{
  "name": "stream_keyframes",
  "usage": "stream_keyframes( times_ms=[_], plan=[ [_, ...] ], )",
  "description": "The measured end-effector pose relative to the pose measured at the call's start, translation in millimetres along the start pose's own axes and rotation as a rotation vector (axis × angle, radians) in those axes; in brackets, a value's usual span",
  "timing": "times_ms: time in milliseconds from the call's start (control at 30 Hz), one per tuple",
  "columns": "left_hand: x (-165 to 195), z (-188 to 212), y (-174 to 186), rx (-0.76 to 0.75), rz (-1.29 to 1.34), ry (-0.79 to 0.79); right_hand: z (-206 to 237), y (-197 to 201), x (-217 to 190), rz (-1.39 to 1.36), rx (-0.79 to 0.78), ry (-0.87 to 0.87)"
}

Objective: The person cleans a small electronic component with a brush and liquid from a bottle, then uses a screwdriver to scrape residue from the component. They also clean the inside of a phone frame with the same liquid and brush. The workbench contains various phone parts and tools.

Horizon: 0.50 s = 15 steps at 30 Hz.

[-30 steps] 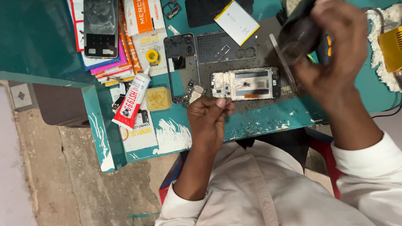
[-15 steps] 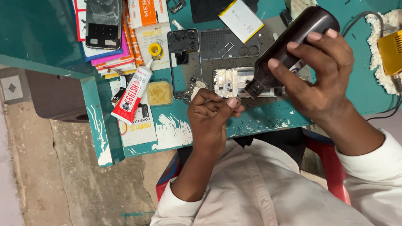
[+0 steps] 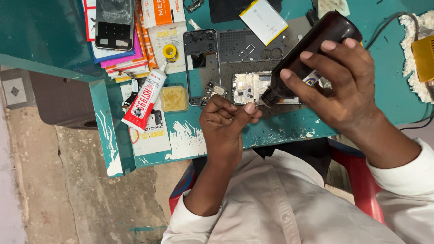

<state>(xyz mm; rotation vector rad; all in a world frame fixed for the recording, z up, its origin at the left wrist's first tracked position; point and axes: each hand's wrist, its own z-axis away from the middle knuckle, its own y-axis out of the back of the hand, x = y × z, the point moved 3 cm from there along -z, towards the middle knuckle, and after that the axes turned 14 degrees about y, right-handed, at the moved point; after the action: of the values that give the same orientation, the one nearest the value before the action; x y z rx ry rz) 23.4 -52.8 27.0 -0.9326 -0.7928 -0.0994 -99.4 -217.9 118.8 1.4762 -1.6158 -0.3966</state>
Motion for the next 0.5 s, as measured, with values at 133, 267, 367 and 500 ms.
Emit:
stream_keyframes(
  times_ms=[133,267,367,500],
  plan=[
    [0.9,-0.1,-0.7,0.012,-0.022,0.008,-0.3,-1.6,1.1,0.014,-0.009,0.013],
    [1.4,-0.2,-1.0,0.009,-0.023,0.011,-2.7,-0.7,2.2,0.019,-0.004,0.023],
    [1.2,0.1,-0.6,-0.003,-0.03,-0.001,-2.8,-2.9,4.1,0.028,-0.008,0.025],
    [-0.5,1.8,3.4,0.004,-0.028,0.002,9.6,-20.2,20.8,-0.007,0.075,-0.075]
  ],
)
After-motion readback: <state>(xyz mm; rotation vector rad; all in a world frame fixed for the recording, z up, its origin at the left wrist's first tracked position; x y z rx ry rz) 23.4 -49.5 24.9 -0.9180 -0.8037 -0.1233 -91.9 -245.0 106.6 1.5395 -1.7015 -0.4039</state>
